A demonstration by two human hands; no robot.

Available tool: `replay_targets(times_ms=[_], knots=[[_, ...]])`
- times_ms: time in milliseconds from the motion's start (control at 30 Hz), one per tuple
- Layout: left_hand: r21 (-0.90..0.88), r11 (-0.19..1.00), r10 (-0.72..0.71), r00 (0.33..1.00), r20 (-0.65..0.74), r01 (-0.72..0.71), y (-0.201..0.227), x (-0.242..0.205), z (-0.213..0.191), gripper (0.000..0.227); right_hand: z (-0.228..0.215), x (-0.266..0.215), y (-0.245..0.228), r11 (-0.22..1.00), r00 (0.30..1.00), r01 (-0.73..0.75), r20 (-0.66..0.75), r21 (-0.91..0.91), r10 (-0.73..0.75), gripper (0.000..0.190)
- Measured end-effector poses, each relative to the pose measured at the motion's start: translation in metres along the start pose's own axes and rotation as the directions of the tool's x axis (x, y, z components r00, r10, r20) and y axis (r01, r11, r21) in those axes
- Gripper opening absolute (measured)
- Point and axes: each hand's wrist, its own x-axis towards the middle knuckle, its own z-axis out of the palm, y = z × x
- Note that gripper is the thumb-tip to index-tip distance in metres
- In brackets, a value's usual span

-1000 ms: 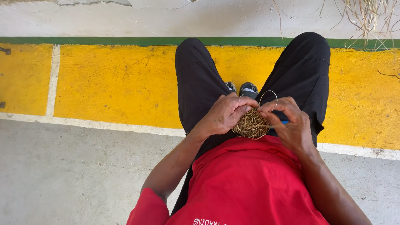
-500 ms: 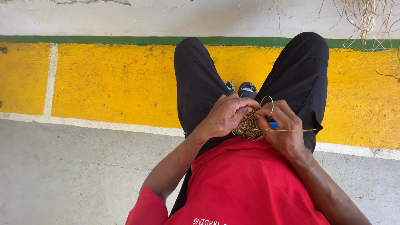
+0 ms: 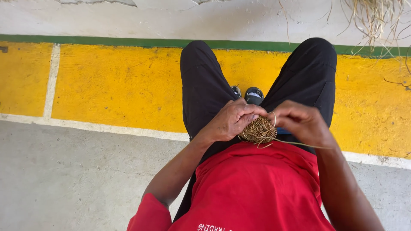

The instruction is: The person is weaving a circular basket base or coaster using long fibers and a blue-handled weaving tool.

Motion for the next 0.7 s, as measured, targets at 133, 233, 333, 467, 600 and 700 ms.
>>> replay_targets(times_ms=[133,233,333,467,600,700], knots=[[-0.074,0.996,0.043,0.999,0.027,-0.041,0.001,0.001,0.000,0.020,-0.004,0.012,0.005,0.986,0.985,-0.160,-0.059,0.042,0.162,0.021],[-0.092,0.996,-0.006,0.999,0.048,0.011,-0.001,0.001,-0.001,0.021,-0.004,0.020,0.005,0.993,0.991,-0.112,0.070,-0.038,0.114,0.020],[-0.145,0.988,0.055,0.998,0.036,-0.049,-0.005,-0.002,0.001,0.022,-0.007,0.021,0.009,0.969,0.994,-0.024,0.101,-0.245,0.050,0.013],[-0.145,0.986,0.081,0.997,-0.007,-0.081,-0.011,0.000,0.004,0.023,-0.017,0.029,0.039,0.992,0.998,-0.043,0.037,-0.118,0.047,0.009],[-0.154,0.988,0.000,1.000,-0.004,-0.001,-0.013,0.000,0.009,0.019,-0.028,0.045,0.037,0.976,0.905,-0.091,-0.393,0.199,0.164,0.010],[-0.274,0.959,-0.059,0.997,0.049,0.071,-0.021,-0.002,0.005,0.021,-0.011,0.027,0.014,0.977,0.960,-0.182,-0.194,0.111,0.201,0.029]])
